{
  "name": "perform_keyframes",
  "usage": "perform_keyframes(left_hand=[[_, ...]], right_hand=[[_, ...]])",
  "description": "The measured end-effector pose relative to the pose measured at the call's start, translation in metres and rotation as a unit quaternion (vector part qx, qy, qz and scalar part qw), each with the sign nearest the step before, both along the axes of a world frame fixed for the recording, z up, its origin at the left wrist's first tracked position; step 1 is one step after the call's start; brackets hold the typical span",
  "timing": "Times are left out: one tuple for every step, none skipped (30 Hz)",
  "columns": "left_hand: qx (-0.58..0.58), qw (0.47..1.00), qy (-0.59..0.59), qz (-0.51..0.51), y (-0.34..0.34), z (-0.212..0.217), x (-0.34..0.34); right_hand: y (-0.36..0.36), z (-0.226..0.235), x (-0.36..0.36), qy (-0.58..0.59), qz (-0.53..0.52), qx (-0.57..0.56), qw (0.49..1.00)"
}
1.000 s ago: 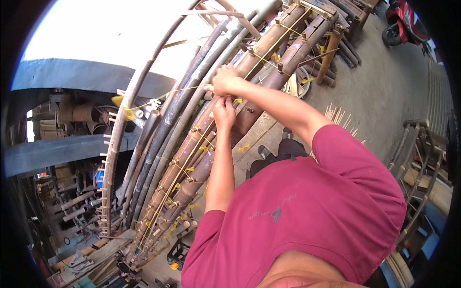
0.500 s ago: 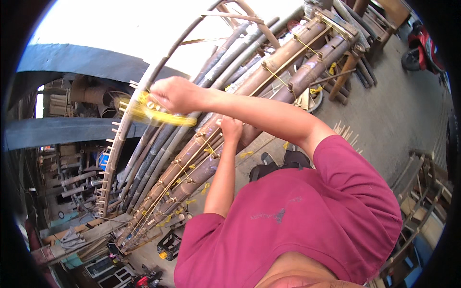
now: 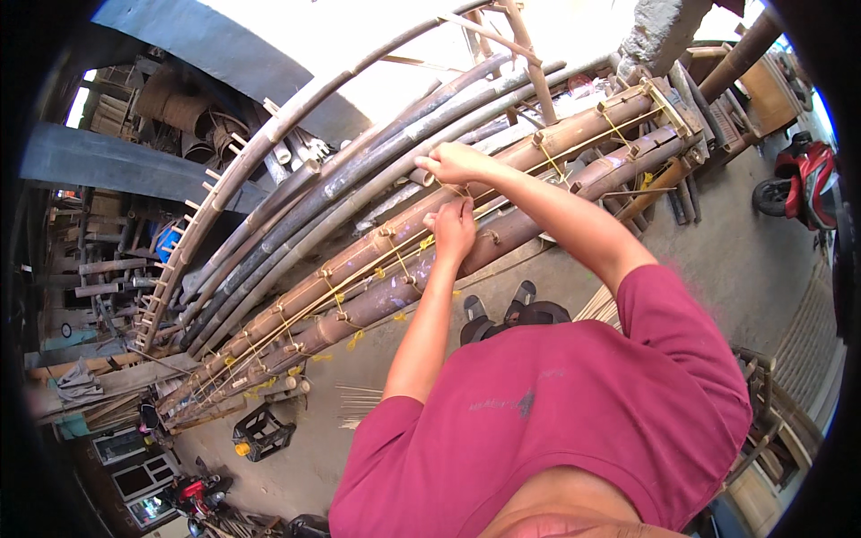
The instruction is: The person gathers thin wooden sticks from the floor, aligns them into a bundle, and ties them together using yellow string. The person then places the tied bundle onto a nearby rack.
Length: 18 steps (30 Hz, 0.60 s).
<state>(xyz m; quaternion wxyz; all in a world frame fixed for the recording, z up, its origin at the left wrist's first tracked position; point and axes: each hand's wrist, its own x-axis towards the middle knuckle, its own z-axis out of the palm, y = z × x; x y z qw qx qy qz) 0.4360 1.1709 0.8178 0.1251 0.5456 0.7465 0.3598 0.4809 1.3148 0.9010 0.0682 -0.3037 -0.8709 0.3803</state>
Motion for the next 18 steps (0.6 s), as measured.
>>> perform_keyframes(left_hand=[[-0.014,1.0,-0.008,-0.002,0.0,0.002,0.001],[0.001,1.0,-0.003,-0.004,-0.001,0.002,0.0],[0.017,1.0,0.002,-0.006,0.001,0.002,0.0],[0.032,0.999,0.007,-0.007,0.0,0.001,0.001],[0.051,0.998,0.036,0.004,-0.002,-0.011,-0.004],[0.068,0.995,0.065,0.018,-0.004,-0.011,-0.002],[0.063,0.997,0.046,0.014,0.003,-0.01,-0.005],[0.044,0.999,0.021,0.0,0.0,-0.005,0.002],[0.029,0.999,0.02,-0.004,-0.006,-0.005,0.001],[0.015,1.0,0.019,-0.006,-0.012,-0.007,0.003],[0.013,1.0,0.019,-0.004,-0.006,-0.005,0.0],[0.012,1.0,0.02,-0.001,-0.001,-0.004,-0.002],[0.003,1.0,0.012,-0.006,0.001,-0.002,-0.005],[-0.012,1.0,0.001,-0.008,-0.004,-0.004,-0.004],[0.026,0.999,0.016,-0.01,-0.003,-0.006,-0.003],[0.012,1.0,0.009,-0.011,-0.003,-0.007,-0.003],[-0.002,1.0,-0.003,-0.022,0.001,-0.002,0.001],[-0.013,1.0,-0.012,-0.014,0.0,0.0,-0.002]], right_hand=[[0.011,-0.018,-0.005,0.058,-0.036,-0.004,0.998],[0.014,-0.015,-0.004,0.061,-0.039,-0.082,0.994],[0.012,-0.014,0.0,0.13,-0.045,-0.131,0.982],[0.011,-0.013,0.006,0.198,-0.051,-0.178,0.963],[0.007,0.002,0.006,0.322,-0.045,-0.475,0.818],[0.005,0.016,0.015,0.439,0.054,-0.578,0.686],[0.011,0.029,0.011,0.455,0.047,-0.582,0.672],[0.008,0.03,0.014,0.473,0.025,-0.591,0.653],[0.013,0.026,0.007,0.345,0.038,-0.465,0.814],[0.021,0.021,-0.002,0.196,0.05,-0.313,0.928],[0.026,0.031,-0.013,0.159,0.081,-0.288,0.941],[0.029,0.037,-0.017,0.299,0.122,-0.41,0.853],[0.03,0.044,-0.023,0.366,0.134,-0.544,0.743],[0.024,0.046,-0.028,0.415,0.139,-0.666,0.604],[0.02,0.051,-0.03,0.357,0.069,-0.572,0.735],[0.035,0.034,-0.037,0.185,0.067,-0.333,0.922],[0.049,0.014,-0.037,-0.032,0.082,-0.077,0.993],[0.033,0.02,-0.032,-0.221,0.027,0.186,0.957]])
